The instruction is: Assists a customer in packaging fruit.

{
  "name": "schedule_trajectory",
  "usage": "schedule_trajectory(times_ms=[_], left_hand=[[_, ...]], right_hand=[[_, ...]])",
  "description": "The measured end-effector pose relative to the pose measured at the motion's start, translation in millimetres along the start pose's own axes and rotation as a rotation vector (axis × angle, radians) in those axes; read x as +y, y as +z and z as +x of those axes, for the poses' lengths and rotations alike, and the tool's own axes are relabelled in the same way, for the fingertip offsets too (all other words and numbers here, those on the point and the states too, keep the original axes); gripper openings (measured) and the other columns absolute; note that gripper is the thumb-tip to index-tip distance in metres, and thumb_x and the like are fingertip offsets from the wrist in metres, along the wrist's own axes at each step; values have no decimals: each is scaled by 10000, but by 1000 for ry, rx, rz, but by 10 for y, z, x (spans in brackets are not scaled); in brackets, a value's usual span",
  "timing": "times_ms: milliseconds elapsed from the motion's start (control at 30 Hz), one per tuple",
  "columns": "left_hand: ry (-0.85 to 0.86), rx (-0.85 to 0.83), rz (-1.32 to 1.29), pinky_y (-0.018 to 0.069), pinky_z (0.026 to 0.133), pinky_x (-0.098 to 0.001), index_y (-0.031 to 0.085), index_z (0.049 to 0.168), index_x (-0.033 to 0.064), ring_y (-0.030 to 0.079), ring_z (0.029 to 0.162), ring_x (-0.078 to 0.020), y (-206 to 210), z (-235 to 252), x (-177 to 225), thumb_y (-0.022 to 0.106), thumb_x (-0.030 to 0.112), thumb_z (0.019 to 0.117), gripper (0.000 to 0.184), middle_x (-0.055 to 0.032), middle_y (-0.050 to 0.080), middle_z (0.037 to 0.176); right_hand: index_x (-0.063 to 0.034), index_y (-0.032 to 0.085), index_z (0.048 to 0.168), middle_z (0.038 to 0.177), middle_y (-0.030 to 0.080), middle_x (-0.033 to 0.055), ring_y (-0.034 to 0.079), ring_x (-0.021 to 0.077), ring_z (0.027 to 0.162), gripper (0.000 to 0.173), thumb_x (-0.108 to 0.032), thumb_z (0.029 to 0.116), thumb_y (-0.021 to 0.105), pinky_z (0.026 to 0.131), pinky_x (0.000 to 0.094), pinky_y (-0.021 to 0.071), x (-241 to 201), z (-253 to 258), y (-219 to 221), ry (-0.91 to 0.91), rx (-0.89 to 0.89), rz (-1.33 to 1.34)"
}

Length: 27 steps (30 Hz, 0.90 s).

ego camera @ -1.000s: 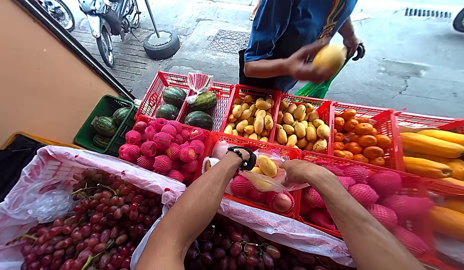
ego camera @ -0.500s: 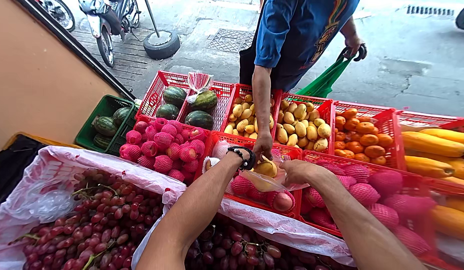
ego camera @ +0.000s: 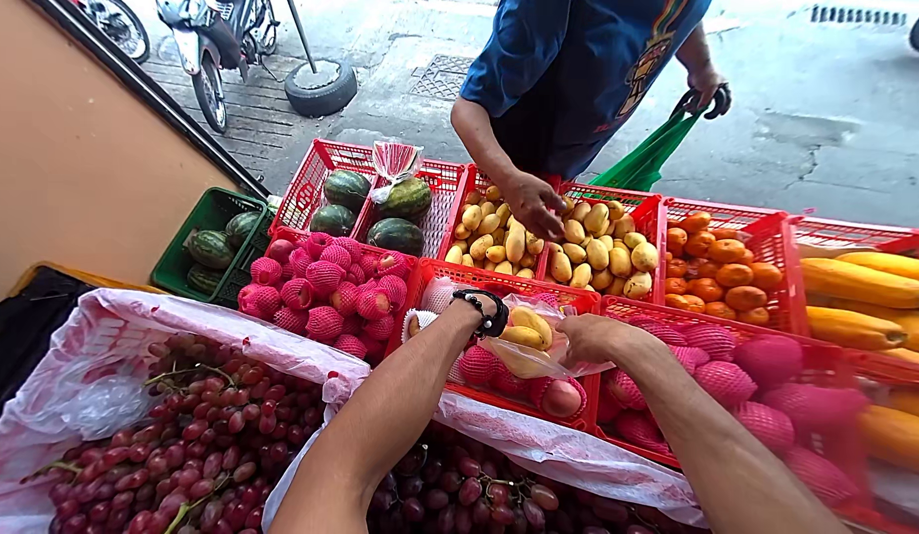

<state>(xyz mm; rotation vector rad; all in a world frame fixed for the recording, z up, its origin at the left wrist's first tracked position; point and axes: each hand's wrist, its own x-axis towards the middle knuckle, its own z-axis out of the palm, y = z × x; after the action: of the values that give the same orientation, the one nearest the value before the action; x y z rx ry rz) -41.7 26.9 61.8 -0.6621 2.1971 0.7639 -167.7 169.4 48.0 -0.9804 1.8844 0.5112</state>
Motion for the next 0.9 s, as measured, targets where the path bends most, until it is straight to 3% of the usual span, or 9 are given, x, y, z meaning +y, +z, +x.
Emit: schedule_trajectory(times_ms=[133, 433, 500, 600, 667, 767, 900], left_hand=[[39, 23, 61, 464, 999, -559, 657, 1175, -89, 642, 1139, -393, 73, 89, -84, 474, 122, 1062, 301, -271, 664, 1194], [-23, -17, -68, 474, 960, -535, 657, 1161, -92, 646, 1087, -364, -52, 9, 42, 465, 145, 1066, 320, -267, 659, 1174], [-25, -46, -27, 475, 939, -537, 669, 1125, -77, 641, 1068, -353, -62, 80, 48, 519, 163, 1043, 295, -248, 663, 1148], [37, -24, 103, 462, 958, -621, 691, 1105, -71, 635, 1122, -414, 18, 284, -160, 648, 228, 970, 331, -263, 675, 1165], [112, -5, 140, 460, 965, -635, 684, 1123, -68, 638, 1123, -431, 92, 404, -157, 627, 214, 990, 317, -271, 676, 1162], [102, -41, 189, 495, 830, -624, 682, 1029, -38, 662, 945, -394, -14, 449, -83, 630, 222, 965, 273, -237, 683, 1009], [185, -114, 164, 483, 882, -629, 660, 1139, -78, 644, 984, -425, 122, 549, -224, 553, 203, 1031, 320, -287, 660, 1082]], right_hand=[[22, 553, 1404, 1326, 611, 280, 559, 436, 1294, 672, -337, 892, 798, 1046, 632, 433, 1, 1, 0, 5, 1, 4], [19, 543, 1417, 1331, 608, 280, 558, 438, 1295, 692, -348, 889, 800, 1044, 637, 434, 34, 39, 2, -1, 0, -10], [17, 542, 1419, 1343, 602, 281, 552, 445, 1300, 687, -346, 894, 795, 1052, 641, 426, 24, 40, -11, -5, 2, -10], [-37, 577, 1406, 1363, 599, 269, 551, 458, 1298, 611, -301, 896, 784, 1045, 675, 423, -70, 15, -57, -3, 54, 16], [-76, 647, 1336, 1318, 638, 234, 587, 445, 1251, 519, -278, 877, 779, 995, 686, 453, 19, -1, 16, 73, 97, 47], [-26, 669, 1264, 1306, 640, 249, 584, 463, 1248, 414, -201, 897, 745, 981, 712, 453, 53, 5, -1, 68, 151, 94], [-15, 641, 1301, 1346, 618, 266, 568, 481, 1271, 426, -210, 928, 706, 999, 726, 437, 160, 19, 144, 4, 267, 183]])
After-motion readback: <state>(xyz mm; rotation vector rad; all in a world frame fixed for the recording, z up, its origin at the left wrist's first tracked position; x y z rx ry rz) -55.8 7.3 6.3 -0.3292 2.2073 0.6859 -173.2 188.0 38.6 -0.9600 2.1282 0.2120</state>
